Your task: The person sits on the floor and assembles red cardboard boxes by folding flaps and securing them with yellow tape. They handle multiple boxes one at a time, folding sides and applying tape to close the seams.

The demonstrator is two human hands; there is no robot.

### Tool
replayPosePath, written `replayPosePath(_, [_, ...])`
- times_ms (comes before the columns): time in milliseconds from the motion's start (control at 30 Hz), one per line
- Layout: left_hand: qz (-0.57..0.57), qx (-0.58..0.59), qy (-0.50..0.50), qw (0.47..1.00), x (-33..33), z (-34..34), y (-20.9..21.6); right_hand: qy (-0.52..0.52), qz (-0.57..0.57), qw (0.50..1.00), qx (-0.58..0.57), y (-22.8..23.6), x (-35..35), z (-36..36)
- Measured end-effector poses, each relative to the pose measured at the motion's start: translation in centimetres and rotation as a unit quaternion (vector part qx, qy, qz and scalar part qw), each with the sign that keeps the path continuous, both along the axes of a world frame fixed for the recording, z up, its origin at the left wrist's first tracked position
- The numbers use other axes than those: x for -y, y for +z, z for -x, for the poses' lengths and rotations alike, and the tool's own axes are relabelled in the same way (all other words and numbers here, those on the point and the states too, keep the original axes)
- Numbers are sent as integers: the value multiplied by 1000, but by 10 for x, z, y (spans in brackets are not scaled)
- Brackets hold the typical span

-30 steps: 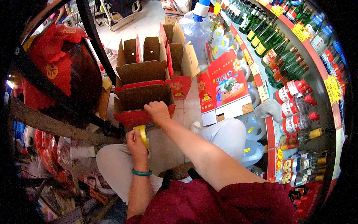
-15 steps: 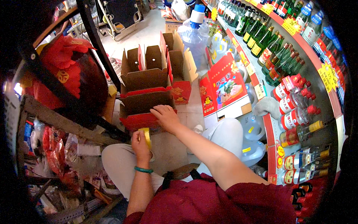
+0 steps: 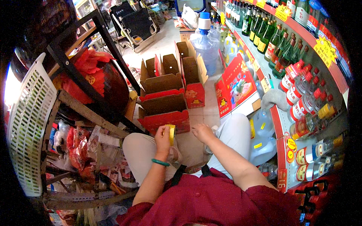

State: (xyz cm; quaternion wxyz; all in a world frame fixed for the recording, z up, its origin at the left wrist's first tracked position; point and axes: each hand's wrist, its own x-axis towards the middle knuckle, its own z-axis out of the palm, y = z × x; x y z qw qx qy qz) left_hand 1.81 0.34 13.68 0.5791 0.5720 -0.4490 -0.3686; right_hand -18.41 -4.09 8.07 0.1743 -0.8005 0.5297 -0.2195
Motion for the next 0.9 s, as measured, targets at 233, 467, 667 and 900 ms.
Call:
replayPosePath(233, [-19, -9, -27, 999, -8, 5, 1, 4, -49, 998, -50, 1, -5, 4])
replayPosePath(467, [-26, -19, -18, 999, -15, 11, 1, 1, -66, 997, -44, -11, -5, 8])
replayPosePath(667, [-25, -41, -27, 998, -9, 7, -11, 4, -79, 994, -72, -11, -5, 8])
replayPosePath(900, [-30, -12, -52, 998, 15, 3, 7, -30, -80, 995, -50, 1, 7, 22])
